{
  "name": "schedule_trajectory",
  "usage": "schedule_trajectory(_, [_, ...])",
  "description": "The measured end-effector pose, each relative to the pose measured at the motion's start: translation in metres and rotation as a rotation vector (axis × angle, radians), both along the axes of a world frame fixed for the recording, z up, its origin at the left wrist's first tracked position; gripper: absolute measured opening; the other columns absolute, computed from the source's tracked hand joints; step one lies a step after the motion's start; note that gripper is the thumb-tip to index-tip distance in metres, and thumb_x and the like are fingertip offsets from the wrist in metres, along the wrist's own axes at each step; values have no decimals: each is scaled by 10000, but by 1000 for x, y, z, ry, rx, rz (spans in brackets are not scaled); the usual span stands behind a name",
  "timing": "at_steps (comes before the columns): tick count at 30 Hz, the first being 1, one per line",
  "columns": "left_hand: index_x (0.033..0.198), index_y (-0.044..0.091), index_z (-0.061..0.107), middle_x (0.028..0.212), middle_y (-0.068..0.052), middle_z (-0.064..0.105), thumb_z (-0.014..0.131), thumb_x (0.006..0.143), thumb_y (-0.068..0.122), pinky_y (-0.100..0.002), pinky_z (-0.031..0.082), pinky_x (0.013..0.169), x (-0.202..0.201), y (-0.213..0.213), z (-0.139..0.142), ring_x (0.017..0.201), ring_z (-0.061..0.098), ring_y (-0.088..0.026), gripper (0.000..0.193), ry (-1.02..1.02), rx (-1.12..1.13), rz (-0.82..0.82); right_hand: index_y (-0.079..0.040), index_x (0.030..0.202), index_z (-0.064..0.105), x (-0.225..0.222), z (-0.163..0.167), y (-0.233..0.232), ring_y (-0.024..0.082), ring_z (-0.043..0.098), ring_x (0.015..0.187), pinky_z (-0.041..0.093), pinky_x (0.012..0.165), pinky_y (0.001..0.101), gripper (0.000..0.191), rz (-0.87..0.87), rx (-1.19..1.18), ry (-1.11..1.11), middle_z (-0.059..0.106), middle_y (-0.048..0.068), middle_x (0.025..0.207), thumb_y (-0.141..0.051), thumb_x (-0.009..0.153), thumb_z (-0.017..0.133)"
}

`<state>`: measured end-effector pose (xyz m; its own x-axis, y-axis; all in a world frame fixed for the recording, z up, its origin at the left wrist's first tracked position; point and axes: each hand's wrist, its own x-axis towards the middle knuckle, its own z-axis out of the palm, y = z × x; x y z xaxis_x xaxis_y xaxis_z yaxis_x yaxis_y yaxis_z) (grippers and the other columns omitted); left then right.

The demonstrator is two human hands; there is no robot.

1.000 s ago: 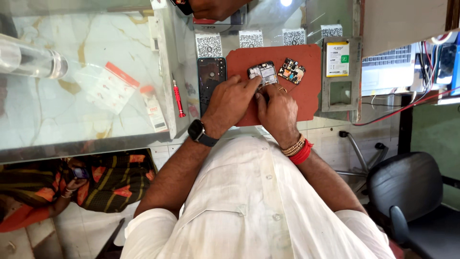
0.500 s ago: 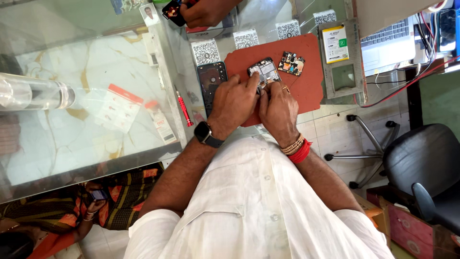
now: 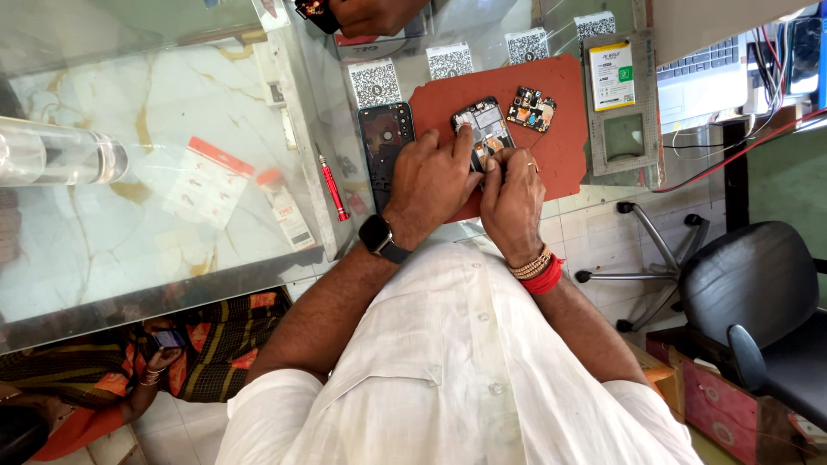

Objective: The person repairs a smartphone at a glass workbench. They work on the exposed internals of an opened phone, detach and reposition small components on the motherboard, transfer parts between the phone body and a separate board, place the rear cover on the phone, and handle small screws and parts on the mat while another person nearby holds a phone.

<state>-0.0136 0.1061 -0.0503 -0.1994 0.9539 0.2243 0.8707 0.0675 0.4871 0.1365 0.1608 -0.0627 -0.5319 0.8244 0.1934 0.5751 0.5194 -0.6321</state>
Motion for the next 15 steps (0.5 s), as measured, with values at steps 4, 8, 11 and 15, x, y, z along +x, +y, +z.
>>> schedule_trajectory(4, [1282, -29, 619, 836, -100, 733, 854, 760, 359, -419, 539, 709, 3, 0, 0, 896, 654, -278, 692, 24, 12, 12, 3, 1034, 546, 1, -2, 0, 386, 634, 886, 470, 728, 506, 105, -17, -27, 6, 643, 176, 958, -88, 1064, 588])
schedule_trajectory(8, [1297, -21, 617, 832, -99, 741, 870, 733, 351, -424, 535, 703, 6, 1, 3, 920, 662, -288, 721, 0, -39, 36, 13, 1030, 540, 5, -3, 4, 372, 627, 858, 475, 735, 494, 97, 15, -16, 70, 629, 172, 923, -69, 1072, 570])
schedule_trajectory(11, [1321, -9, 610, 833, -96, 746, 873, 728, 342, -426, 535, 715, 8, 3, 5, 935, 664, -292, 738, 11, -49, 49, 10, 1017, 548, 7, -5, 13, 320, 621, 759, 475, 678, 459, 92, 27, -39, 116, 617, 156, 847, -60, 1076, 558])
schedule_trajectory(15, [1353, 12, 595, 861, -88, 753, 871, 732, 331, -433, 529, 746, 11, 4, 8, 965, 663, -297, 750, 31, -76, 59, 0, 1017, 564, 9, -8, 27, 170, 581, 598, 451, 546, 359, 120, -40, -214, 189, 597, 107, 714, -89, 1096, 553])
